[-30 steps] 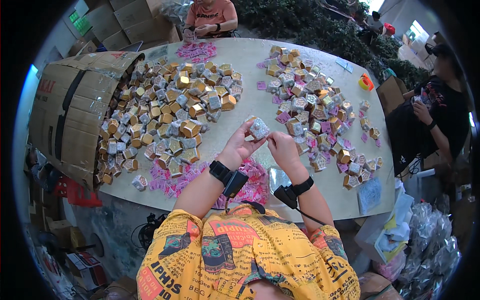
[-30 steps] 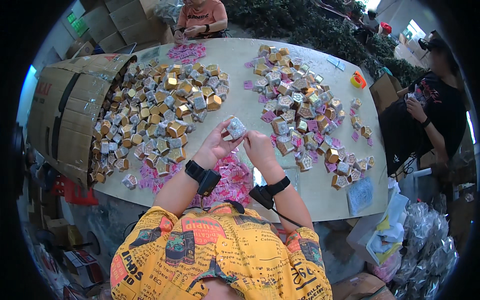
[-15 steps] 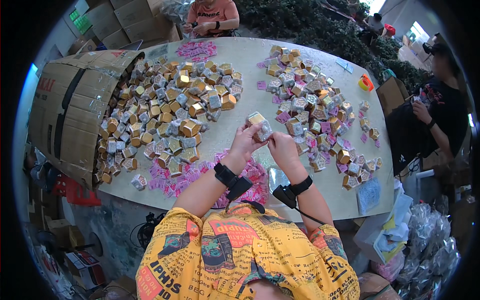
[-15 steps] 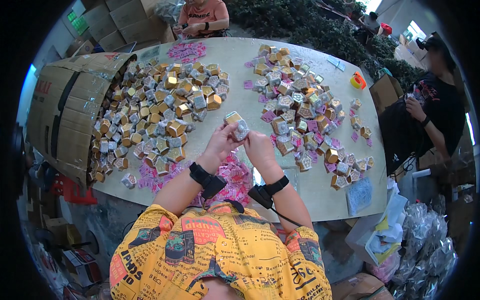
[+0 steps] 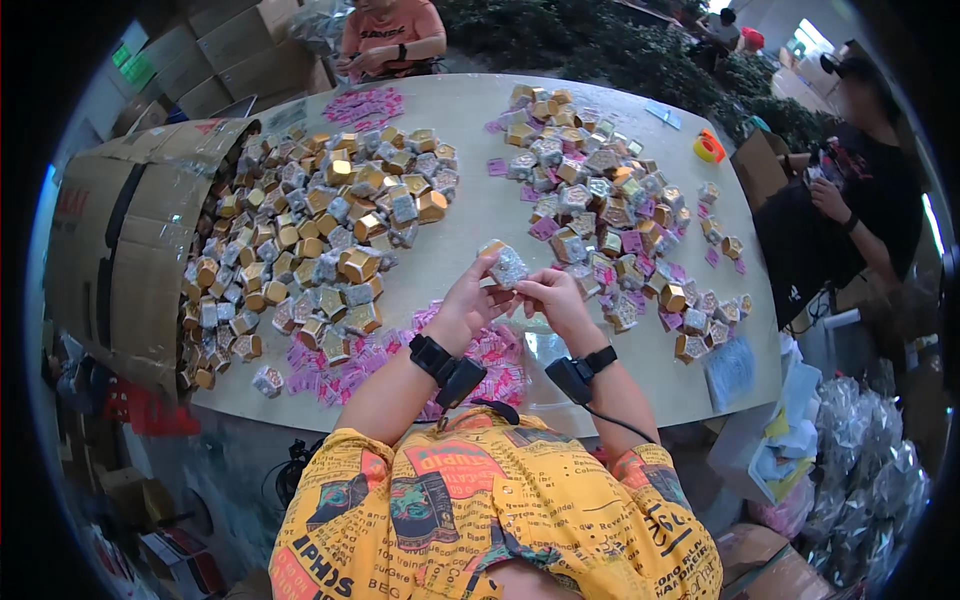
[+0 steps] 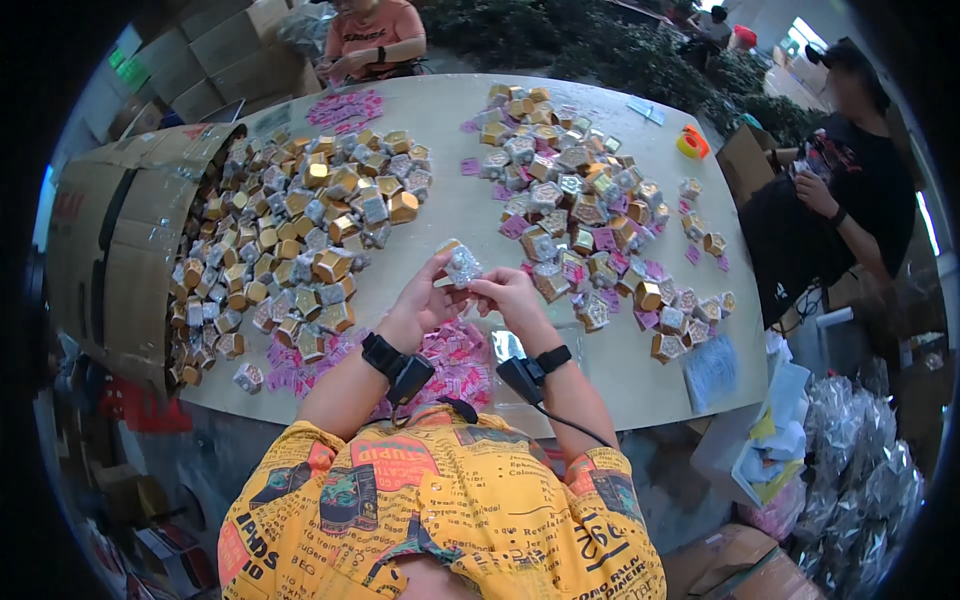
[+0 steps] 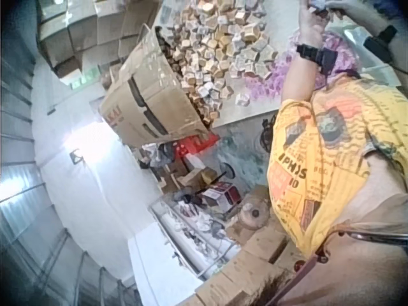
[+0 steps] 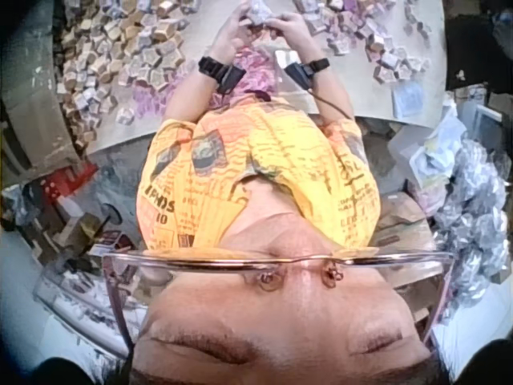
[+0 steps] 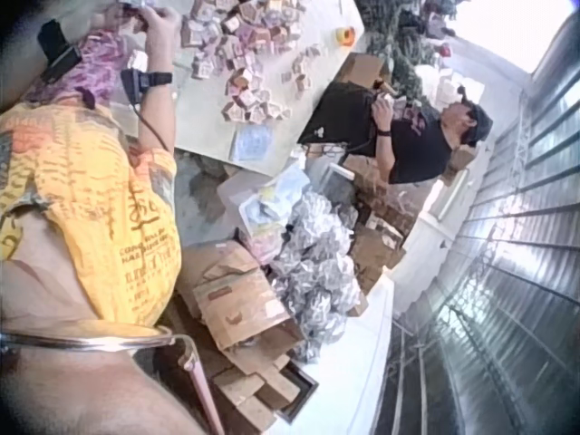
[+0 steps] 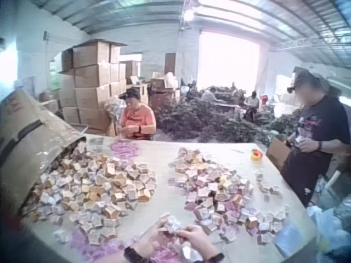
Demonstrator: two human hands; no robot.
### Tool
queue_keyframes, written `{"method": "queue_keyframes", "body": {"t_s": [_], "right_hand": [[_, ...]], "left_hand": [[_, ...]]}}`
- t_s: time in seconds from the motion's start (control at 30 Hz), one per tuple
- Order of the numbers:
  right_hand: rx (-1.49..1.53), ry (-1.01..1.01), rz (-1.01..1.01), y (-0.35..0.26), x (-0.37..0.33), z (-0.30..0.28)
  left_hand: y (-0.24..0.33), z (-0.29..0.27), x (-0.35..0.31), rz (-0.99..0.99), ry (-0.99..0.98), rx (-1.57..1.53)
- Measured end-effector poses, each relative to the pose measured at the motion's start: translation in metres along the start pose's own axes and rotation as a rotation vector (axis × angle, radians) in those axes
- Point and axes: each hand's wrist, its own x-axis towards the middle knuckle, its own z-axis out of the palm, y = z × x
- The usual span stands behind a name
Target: The person wraps small, gold-colored, house-shaped items with pink paper. They pick up an item, wrap it by hand, and place the finished unit on a growing pile on the table. The process is repetitive and performed by hand without tools.
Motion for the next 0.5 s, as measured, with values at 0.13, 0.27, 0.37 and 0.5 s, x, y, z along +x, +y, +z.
{"method": "queue_keyframes", "body": {"t_s": [0.13, 0.27, 0.37, 0.5], "right_hand": [[-0.081, 0.034, 0.000, 0.001, 0.000, -0.013], [-0.263, 0.270, -0.220, -0.050, 0.011, -0.061], [-0.267, 0.573, -0.413, -0.086, 0.018, -0.102], [-1.079, 0.485, -0.624, -0.044, 0.010, -0.141]], "left_hand": [[0.001, -0.003, -0.002, -0.029, -0.031, 0.262], [0.010, -0.046, 0.025, -0.007, 0.123, 0.615], [0.015, -0.085, 0.039, 0.404, 0.293, 1.341], [-0.001, -0.105, 0.032, 0.467, 0.306, 1.925]]}}
